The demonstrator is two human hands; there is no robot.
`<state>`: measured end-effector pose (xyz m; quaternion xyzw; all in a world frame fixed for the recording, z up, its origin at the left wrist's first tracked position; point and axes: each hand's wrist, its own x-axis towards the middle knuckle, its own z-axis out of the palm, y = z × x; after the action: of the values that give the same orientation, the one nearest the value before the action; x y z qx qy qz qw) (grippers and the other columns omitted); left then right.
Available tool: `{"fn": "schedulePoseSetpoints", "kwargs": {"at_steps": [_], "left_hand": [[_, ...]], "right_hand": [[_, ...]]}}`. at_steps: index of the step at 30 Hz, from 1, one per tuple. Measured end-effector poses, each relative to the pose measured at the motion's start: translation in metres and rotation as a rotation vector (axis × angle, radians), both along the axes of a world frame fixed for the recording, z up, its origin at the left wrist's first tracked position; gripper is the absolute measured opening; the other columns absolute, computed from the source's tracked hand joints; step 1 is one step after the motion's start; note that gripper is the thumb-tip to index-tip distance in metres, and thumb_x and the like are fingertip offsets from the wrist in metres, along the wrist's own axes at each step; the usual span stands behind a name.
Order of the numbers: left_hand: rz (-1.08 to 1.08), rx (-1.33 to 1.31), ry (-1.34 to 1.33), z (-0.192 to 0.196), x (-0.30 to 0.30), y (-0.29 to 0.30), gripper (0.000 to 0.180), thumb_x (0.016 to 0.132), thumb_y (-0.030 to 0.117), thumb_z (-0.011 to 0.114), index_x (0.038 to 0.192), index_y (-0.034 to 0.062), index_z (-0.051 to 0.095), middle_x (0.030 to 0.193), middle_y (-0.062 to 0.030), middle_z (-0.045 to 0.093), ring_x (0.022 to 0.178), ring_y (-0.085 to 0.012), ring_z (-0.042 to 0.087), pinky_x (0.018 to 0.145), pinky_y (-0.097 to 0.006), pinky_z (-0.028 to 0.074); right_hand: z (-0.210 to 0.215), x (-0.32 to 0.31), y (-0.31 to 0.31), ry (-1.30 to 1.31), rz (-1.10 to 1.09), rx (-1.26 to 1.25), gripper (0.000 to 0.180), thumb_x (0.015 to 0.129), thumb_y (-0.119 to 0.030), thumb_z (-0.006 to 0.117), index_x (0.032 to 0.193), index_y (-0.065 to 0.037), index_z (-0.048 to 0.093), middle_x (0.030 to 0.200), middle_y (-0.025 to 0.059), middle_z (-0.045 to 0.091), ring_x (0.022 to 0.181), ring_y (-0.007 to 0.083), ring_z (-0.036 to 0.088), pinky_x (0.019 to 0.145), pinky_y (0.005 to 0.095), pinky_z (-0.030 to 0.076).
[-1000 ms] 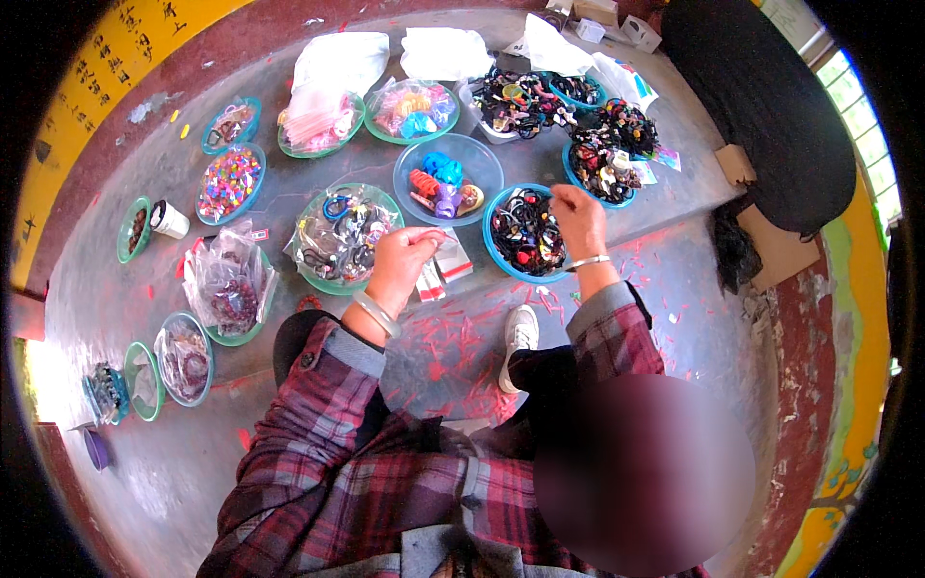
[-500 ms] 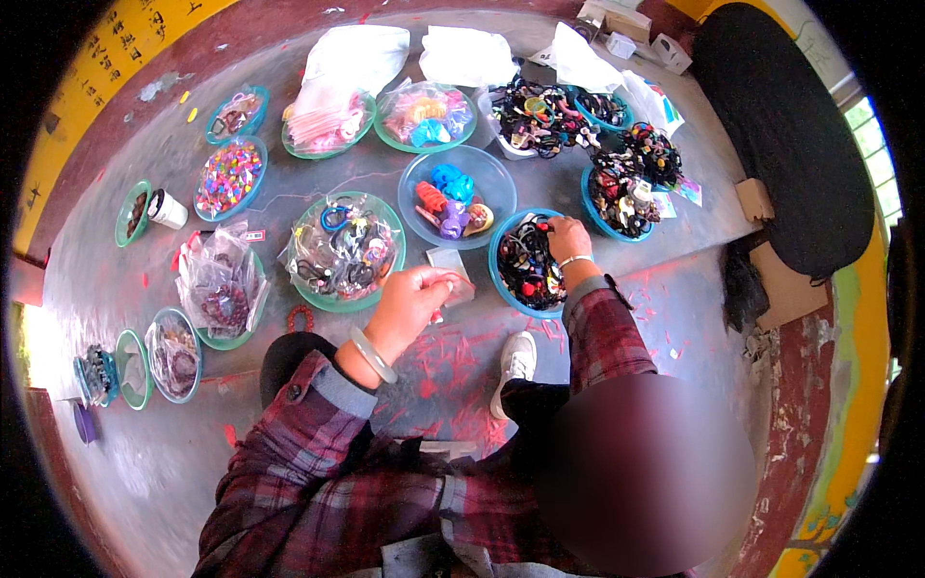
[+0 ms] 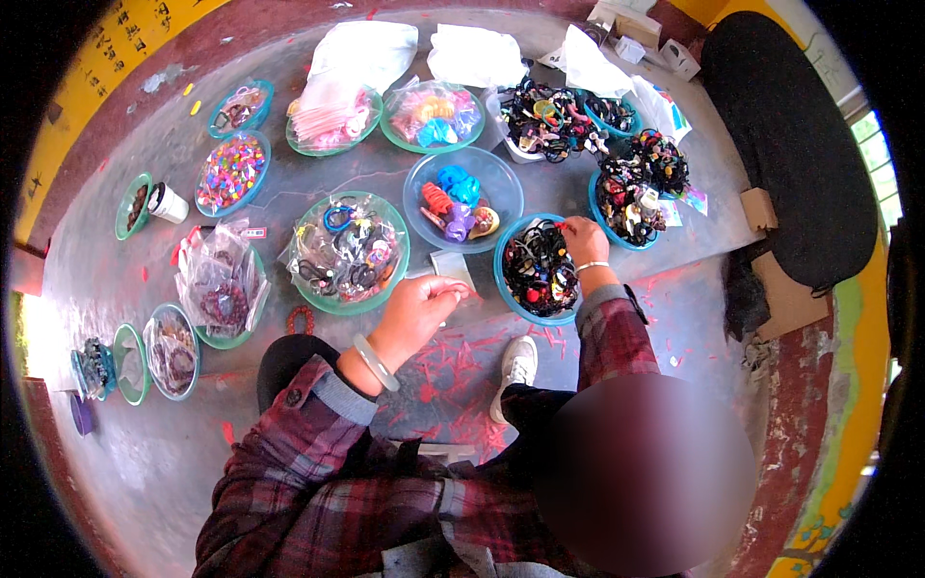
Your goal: The person sits on the floor surrounded by bowls of craft supplies and sorts small items into clear plastic bags. They pick up items from the bowls, place them into bags, and occasionally seal the bags.
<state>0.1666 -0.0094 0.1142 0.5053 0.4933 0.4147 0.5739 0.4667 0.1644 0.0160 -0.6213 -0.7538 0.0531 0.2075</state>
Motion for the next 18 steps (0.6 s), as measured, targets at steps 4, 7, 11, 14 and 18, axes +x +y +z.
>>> {"fn": "schedulePoseSetpoints", "kwargs": {"at_steps": [4, 7, 11, 14, 18], "left_hand": [[-0.018, 0.037, 0.028, 0.008, 0.002, 0.000, 0.020, 0.083, 0.008, 0.051, 0.095, -0.0050, 0.061, 0.084, -0.0068, 0.064, 0.070, -0.0086, 0.058, 0.063, -0.024, 0.048], [0.001, 0.098, 0.032, 0.009, 0.001, -0.002, 0.020, 0.082, 0.008, 0.052, 0.093, -0.0054, 0.062, 0.085, -0.0076, 0.065, 0.073, -0.0087, 0.059, 0.066, -0.024, 0.047], [0.019, 0.072, 0.078, 0.004, 0.001, -0.002, 0.020, 0.081, 0.009, 0.053, 0.091, -0.0038, 0.063, 0.085, -0.0080, 0.066, 0.076, -0.0092, 0.059, 0.069, -0.023, 0.046], [0.009, 0.036, 0.087, 0.006, 0.004, -0.002, 0.020, 0.081, 0.010, 0.053, 0.092, -0.0022, 0.064, 0.084, -0.0079, 0.066, 0.076, -0.0090, 0.059, 0.068, -0.023, 0.046], [0.012, 0.126, 0.089, -0.005, -0.001, 0.001, 0.021, 0.080, 0.012, 0.055, 0.093, -0.0003, 0.064, 0.082, -0.0090, 0.066, 0.074, -0.0111, 0.060, 0.067, -0.025, 0.046]], "right_hand": [[0.022, 0.027, -0.015, 0.426, -0.039, -0.150, 0.022, 0.073, -0.017, 0.065, 0.093, -0.007, 0.064, 0.084, 0.0087, 0.065, 0.072, 0.0185, 0.062, 0.064, 0.0279, 0.047], [0.056, 0.019, -0.035, 0.888, -0.029, -0.291, 0.021, 0.076, -0.006, 0.064, 0.095, 0.002, 0.062, 0.082, 0.0020, 0.063, 0.072, 0.0074, 0.056, 0.063, 0.0212, 0.045], [0.110, -0.011, -0.077, 1.344, 0.127, -0.380, 0.017, 0.083, -0.002, 0.053, 0.098, -0.006, 0.058, 0.097, 0.0090, 0.063, 0.081, 0.0133, 0.059, 0.066, 0.0239, 0.046], [0.142, -0.033, -0.109, 1.684, 0.375, -0.518, 0.013, 0.087, -0.009, 0.050, 0.100, -0.009, 0.053, 0.099, 0.0094, 0.061, 0.094, 0.0195, 0.059, 0.063, 0.0249, 0.048], [0.164, -0.084, -0.146, 1.891, 0.413, -0.644, 0.016, 0.086, -0.014, 0.052, 0.101, -0.008, 0.052, 0.095, 0.0122, 0.060, 0.092, 0.0278, 0.060, 0.056, 0.0245, 0.050]]}}
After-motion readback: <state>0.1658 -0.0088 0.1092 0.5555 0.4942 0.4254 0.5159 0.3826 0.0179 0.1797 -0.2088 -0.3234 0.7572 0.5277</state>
